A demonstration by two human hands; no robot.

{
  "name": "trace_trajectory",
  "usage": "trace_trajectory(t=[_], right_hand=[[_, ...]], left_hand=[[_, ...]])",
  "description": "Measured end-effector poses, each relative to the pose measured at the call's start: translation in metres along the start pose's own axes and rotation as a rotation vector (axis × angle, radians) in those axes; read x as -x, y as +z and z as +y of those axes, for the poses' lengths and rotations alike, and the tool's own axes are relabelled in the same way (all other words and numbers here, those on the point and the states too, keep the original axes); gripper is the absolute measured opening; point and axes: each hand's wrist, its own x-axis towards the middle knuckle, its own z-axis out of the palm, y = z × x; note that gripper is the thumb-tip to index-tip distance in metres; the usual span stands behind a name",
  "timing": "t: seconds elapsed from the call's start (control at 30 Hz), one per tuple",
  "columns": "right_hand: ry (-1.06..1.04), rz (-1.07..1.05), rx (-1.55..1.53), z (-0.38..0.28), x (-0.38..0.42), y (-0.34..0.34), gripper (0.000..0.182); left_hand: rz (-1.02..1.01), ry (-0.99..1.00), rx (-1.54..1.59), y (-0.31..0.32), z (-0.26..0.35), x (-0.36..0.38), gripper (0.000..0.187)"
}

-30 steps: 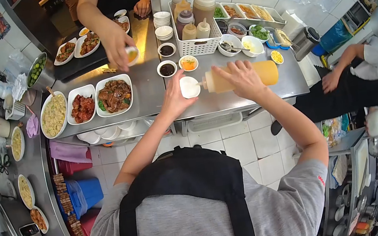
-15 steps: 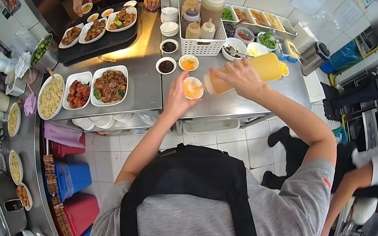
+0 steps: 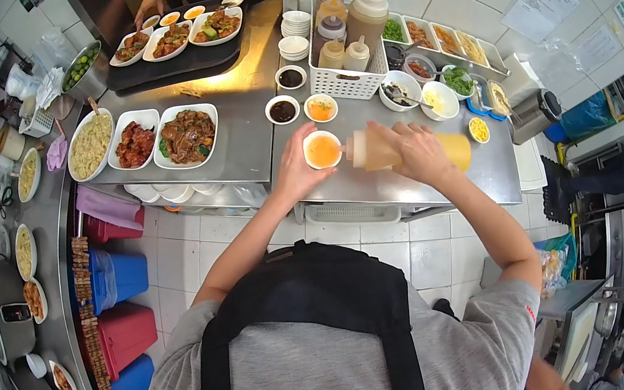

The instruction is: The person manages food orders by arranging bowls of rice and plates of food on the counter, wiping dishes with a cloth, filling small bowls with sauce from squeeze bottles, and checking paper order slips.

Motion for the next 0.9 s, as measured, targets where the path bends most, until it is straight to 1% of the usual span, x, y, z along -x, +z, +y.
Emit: trace_trajectory(t=[0.03, 0.1, 0.13, 0.2, 0.23, 0.27, 0.33, 0.4, 0.5, 0.53, 0.6, 0.67, 0.73, 0.8, 0.83, 0.87, 0.9], right_hand=[[-0.011, 0.000, -0.002, 0.000, 0.000, 0.000, 0.082], [0.125, -0.132, -0.384, 0.000, -0.002, -0.001, 0.088], [0.108, -0.135, -0.386, 0.004, -0.004, 0.005, 0.088], [0.009, 0.024, -0.788, 0.020, -0.007, 0.021, 0.089], [0.049, 0.055, -0.947, 0.026, -0.008, 0.020, 0.085], [0.040, 0.048, -0.950, 0.033, -0.010, 0.016, 0.085], [0.209, 0.227, -1.316, 0.048, -0.015, -0.002, 0.077], [0.340, 0.484, -1.274, 0.084, -0.026, -0.019, 0.074], [0.136, 1.011, -1.186, 0.097, -0.074, -0.084, 0.073], [0.079, 1.185, -1.133, 0.104, -0.095, -0.098, 0.074], [-0.121, 1.408, -1.078, 0.136, -0.145, -0.107, 0.075], [-0.130, 1.446, -1.186, 0.153, -0.191, -0.107, 0.079], [-0.061, 1.451, -1.135, 0.173, -0.234, -0.091, 0.077], [0.038, 1.307, -1.091, 0.181, -0.265, -0.069, 0.076], [0.031, 1.300, -1.099, 0.183, -0.273, -0.057, 0.076], [0.086, 1.139, -1.129, 0.183, -0.280, -0.043, 0.075], [0.138, 0.974, -1.154, 0.182, -0.285, -0.030, 0.074]], left_hand=[[0.009, -0.004, 0.017, -0.002, 0.001, 0.000, 0.082], [0.033, -0.018, 0.027, -0.007, 0.003, -0.001, 0.082], [0.055, -0.005, 0.038, -0.010, 0.006, -0.002, 0.081], [0.087, 0.001, 0.041, -0.016, 0.004, -0.002, 0.080], [0.112, -0.003, 0.001, -0.019, 0.001, -0.002, 0.080], [0.135, -0.009, -0.037, -0.022, -0.002, -0.001, 0.080], [0.142, -0.055, -0.058, -0.027, -0.009, 0.002, 0.079], [0.143, -0.097, -0.080, -0.031, -0.020, 0.007, 0.079], [0.212, -0.084, -0.192, -0.033, -0.032, 0.011, 0.077], [0.202, -0.064, -0.183, -0.034, -0.037, 0.011, 0.077], [0.228, -0.168, -0.240, -0.035, -0.049, 0.015, 0.076], [0.226, -0.178, -0.271, -0.039, -0.055, 0.018, 0.076], [0.227, -0.195, -0.302, -0.037, -0.055, 0.017, 0.077], [0.215, -0.255, -0.278, -0.038, -0.052, 0.014, 0.078], [0.206, -0.221, -0.289, -0.039, -0.051, 0.014, 0.081], [0.212, -0.230, -0.294, -0.040, -0.052, 0.013, 0.081], [0.209, -0.198, -0.301, -0.041, -0.052, 0.013, 0.084]])
